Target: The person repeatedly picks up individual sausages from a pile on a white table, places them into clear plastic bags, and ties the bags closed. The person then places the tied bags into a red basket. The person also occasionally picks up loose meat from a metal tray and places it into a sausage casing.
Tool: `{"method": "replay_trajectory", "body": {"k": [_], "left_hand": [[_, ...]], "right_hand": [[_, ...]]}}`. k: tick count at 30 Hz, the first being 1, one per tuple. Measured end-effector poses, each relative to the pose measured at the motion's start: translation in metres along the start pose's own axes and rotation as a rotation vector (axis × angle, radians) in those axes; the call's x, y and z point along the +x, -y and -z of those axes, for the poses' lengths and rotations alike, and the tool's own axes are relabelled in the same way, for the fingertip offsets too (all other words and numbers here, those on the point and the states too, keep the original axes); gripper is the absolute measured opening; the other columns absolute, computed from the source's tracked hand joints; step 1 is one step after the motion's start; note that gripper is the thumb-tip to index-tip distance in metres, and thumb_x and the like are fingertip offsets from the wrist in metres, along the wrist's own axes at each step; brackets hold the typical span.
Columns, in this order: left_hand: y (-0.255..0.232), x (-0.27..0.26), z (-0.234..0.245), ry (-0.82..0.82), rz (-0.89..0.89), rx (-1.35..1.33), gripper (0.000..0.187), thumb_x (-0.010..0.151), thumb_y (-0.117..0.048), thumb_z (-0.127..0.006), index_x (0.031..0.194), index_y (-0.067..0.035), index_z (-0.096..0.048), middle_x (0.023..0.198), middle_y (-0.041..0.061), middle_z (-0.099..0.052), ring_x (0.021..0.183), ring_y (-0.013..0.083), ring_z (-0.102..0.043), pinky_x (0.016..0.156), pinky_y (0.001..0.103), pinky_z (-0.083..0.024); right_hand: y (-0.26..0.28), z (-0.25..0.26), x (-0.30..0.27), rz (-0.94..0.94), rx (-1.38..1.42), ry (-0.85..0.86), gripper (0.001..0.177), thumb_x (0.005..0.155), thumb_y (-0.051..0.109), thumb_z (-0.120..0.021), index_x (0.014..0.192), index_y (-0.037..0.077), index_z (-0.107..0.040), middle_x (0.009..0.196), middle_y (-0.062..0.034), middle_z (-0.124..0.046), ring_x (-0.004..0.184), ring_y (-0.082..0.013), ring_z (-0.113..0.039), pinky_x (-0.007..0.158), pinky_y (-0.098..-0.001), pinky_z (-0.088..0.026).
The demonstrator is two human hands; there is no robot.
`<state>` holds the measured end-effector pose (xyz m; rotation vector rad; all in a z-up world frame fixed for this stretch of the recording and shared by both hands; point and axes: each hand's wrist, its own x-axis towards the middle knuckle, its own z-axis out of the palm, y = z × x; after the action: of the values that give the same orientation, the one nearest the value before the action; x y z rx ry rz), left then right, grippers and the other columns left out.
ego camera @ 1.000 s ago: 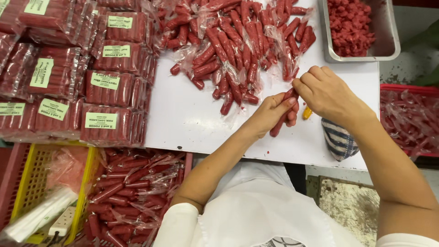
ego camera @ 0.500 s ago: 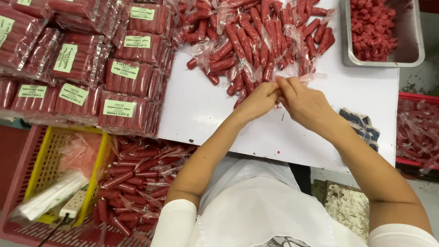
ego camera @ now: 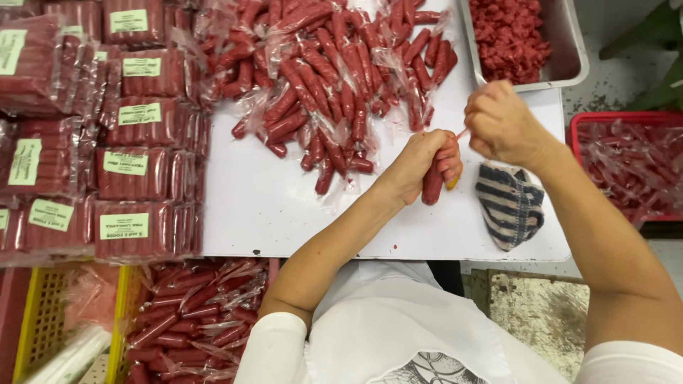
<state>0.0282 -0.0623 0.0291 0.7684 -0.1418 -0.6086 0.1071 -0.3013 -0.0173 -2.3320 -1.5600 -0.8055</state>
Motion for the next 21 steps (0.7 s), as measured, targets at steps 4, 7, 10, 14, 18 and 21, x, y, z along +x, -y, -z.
{"method": "replay_trajectory", "body": {"k": [4, 7, 10, 14, 18, 21], "left_hand": [[-0.005, -0.003, 0.001, 0.002, 0.011, 0.006, 0.024, 0.084, -0.017, -0.051, 0.063, -0.015, -0.041, 0.053, 0.002, -0.039, 0.050, 0.0172, -0.052, 0.049, 0.029, -0.045], [0.004, 0.003, 0.028, -0.039, 0.001, 0.023, 0.022, 0.087, -0.018, -0.052, 0.067, -0.014, -0.043, 0.057, 0.002, -0.041, 0.054, 0.0163, -0.053, 0.051, 0.028, -0.045], [0.009, -0.009, 0.063, -0.149, 0.006, -0.063, 0.022, 0.087, -0.022, -0.055, 0.068, -0.015, -0.044, 0.060, -0.001, -0.046, 0.059, 0.0101, -0.055, 0.054, 0.024, -0.047], [-0.004, -0.028, 0.107, -0.414, -0.269, -0.122, 0.013, 0.097, -0.009, -0.047, 0.090, -0.009, -0.058, 0.087, 0.010, -0.065, 0.078, 0.0217, -0.063, 0.068, 0.034, -0.052], [0.016, -0.015, 0.155, -0.343, -0.289, -0.361, 0.018, 0.101, -0.027, -0.054, 0.112, -0.019, -0.065, 0.103, 0.004, -0.075, 0.102, 0.0224, -0.072, 0.088, 0.039, -0.057], [0.031, 0.005, 0.159, -0.406, -0.339, -0.468, 0.018, 0.104, -0.017, -0.048, 0.113, -0.018, -0.064, 0.094, 0.003, -0.072, 0.098, 0.0228, -0.071, 0.091, 0.042, -0.057]], "right_hand": [[-0.020, 0.027, 0.018, -0.021, -0.104, -0.007, 0.013, 0.095, 0.015, -0.057, 0.085, 0.007, -0.055, 0.090, -0.0105, -0.054, 0.095, -0.0367, -0.062, 0.081, -0.0474, -0.044], [-0.075, -0.007, -0.019, -0.061, -0.147, 0.008, 0.009, 0.095, 0.012, -0.057, 0.087, 0.008, -0.053, 0.093, -0.0102, -0.056, 0.092, -0.0353, -0.061, 0.080, -0.0456, -0.043], [-0.101, -0.031, -0.056, -0.205, -0.302, 0.154, 0.011, 0.089, 0.006, -0.061, 0.083, 0.002, -0.052, 0.079, -0.0133, -0.044, 0.075, -0.0377, -0.050, 0.074, -0.0497, -0.038], [-0.010, 0.015, 0.004, -0.699, -0.457, 0.353, 0.052, 0.095, -0.004, -0.069, 0.145, 0.010, -0.067, 0.123, -0.0245, -0.056, 0.097, -0.0405, -0.057, 0.072, -0.0495, -0.053], [0.080, -0.025, -0.026, -1.323, -0.042, 0.523, 0.034, 0.109, 0.036, -0.056, 0.128, 0.011, -0.067, 0.086, -0.0214, -0.074, 0.091, -0.0495, -0.071, 0.078, -0.0594, -0.053], [0.130, -0.044, -0.009, -1.386, 0.008, 0.706, 0.054, 0.100, 0.044, -0.062, 0.135, 0.002, -0.058, 0.113, -0.0281, -0.074, 0.107, -0.0475, -0.071, 0.088, -0.0588, -0.054]]}}
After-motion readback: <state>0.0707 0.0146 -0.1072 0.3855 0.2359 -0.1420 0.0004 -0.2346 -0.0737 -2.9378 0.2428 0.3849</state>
